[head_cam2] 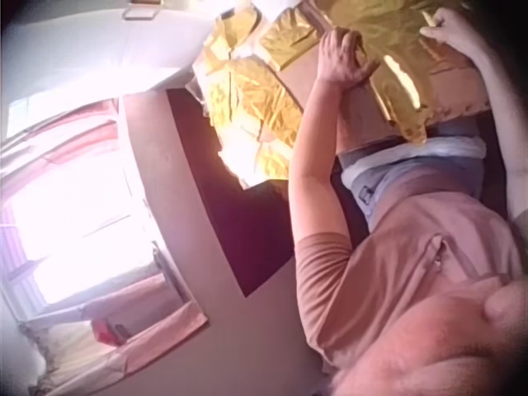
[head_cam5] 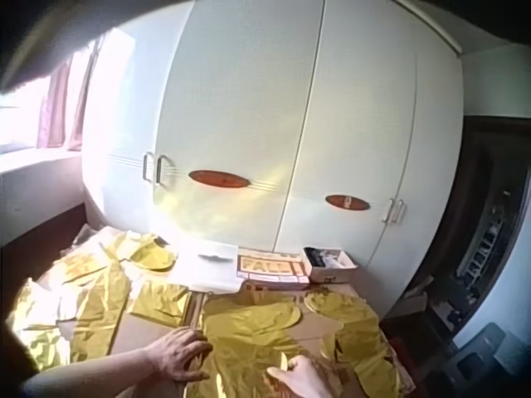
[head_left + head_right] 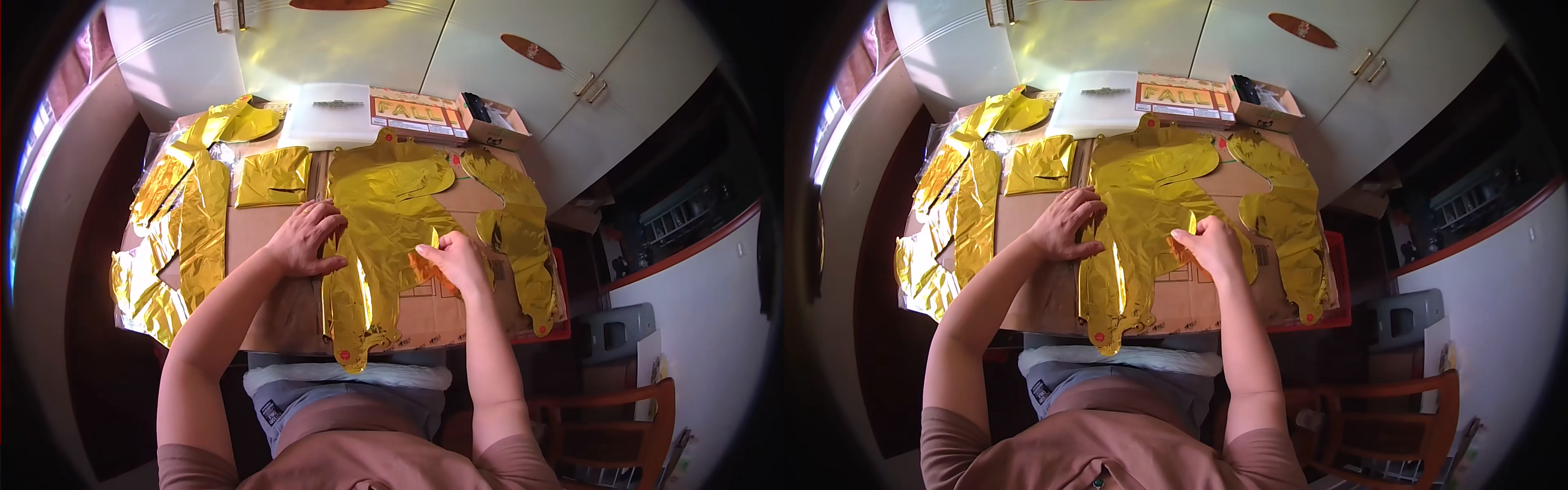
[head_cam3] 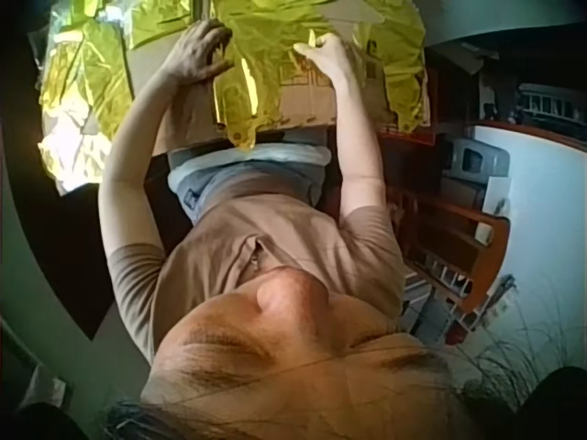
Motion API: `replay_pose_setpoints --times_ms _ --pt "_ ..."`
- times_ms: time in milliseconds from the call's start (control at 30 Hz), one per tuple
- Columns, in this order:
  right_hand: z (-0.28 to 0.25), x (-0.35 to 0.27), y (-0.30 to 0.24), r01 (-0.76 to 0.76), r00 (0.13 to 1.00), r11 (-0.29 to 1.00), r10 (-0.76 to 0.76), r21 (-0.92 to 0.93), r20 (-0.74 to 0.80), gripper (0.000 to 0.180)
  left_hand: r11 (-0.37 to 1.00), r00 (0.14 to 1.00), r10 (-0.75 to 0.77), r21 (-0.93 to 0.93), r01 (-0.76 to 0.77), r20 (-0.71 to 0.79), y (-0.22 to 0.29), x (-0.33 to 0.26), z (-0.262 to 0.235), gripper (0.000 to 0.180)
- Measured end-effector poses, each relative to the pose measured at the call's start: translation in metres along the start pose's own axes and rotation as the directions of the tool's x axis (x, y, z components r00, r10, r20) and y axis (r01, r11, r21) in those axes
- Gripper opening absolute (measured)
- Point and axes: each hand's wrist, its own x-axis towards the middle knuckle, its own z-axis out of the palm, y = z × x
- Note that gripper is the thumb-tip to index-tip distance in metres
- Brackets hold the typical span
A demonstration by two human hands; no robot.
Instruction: Folding gold foil letter balloons on a workstation table.
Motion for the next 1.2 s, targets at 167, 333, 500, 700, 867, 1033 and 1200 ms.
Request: replay_pose_setpoints --times_ms 167,333,500,700,867,1033,1200 --pt "0.029 -0.015 -0.025 0.329 0.922 0.944 -0.321 0.001 -0.218 0.015 0.999 1.000 0.001 0.051 0.000 -0.017 0.001 0.001 0.001 0.066" --pt "0.063 -0.044 -0.060 0.609 0.688 0.735 -0.677 -0.299 -0.262 0.005 0.999 1.000 -0.012 0.044 0.012 0.002 0.001 0.000 0.003 0.066" --pt "0.074 -0.047 -0.067 0.649 0.625 0.670 -0.740 -0.361 -0.249 0.002 0.999 1.000 0.002 0.032 -0.002 -0.005 0.003 0.003 0.000 0.067" --pt "0.074 -0.046 -0.067 0.642 0.630 0.696 -0.718 -0.323 -0.296 0.002 1.000 1.000 0.008 0.028 -0.008 -0.008 0.005 0.004 -0.001 0.066" --pt "0.067 -0.043 -0.060 0.621 0.643 0.731 -0.681 -0.282 -0.349 0.005 0.999 1.000 0.015 0.053 -0.014 -0.019 0.003 0.002 0.001 0.067" --pt "0.060 -0.042 -0.060 0.615 0.635 0.739 -0.671 -0.275 -0.382 0.005 0.998 1.000 0.009 0.062 -0.009 -0.013 0.003 0.003 0.002 0.068" --pt "0.065 -0.045 -0.062 0.626 0.621 0.723 -0.689 -0.291 -0.374 0.006 0.999 1.000 0.007 0.053 -0.006 -0.009 0.002 0.002 0.002 0.067"
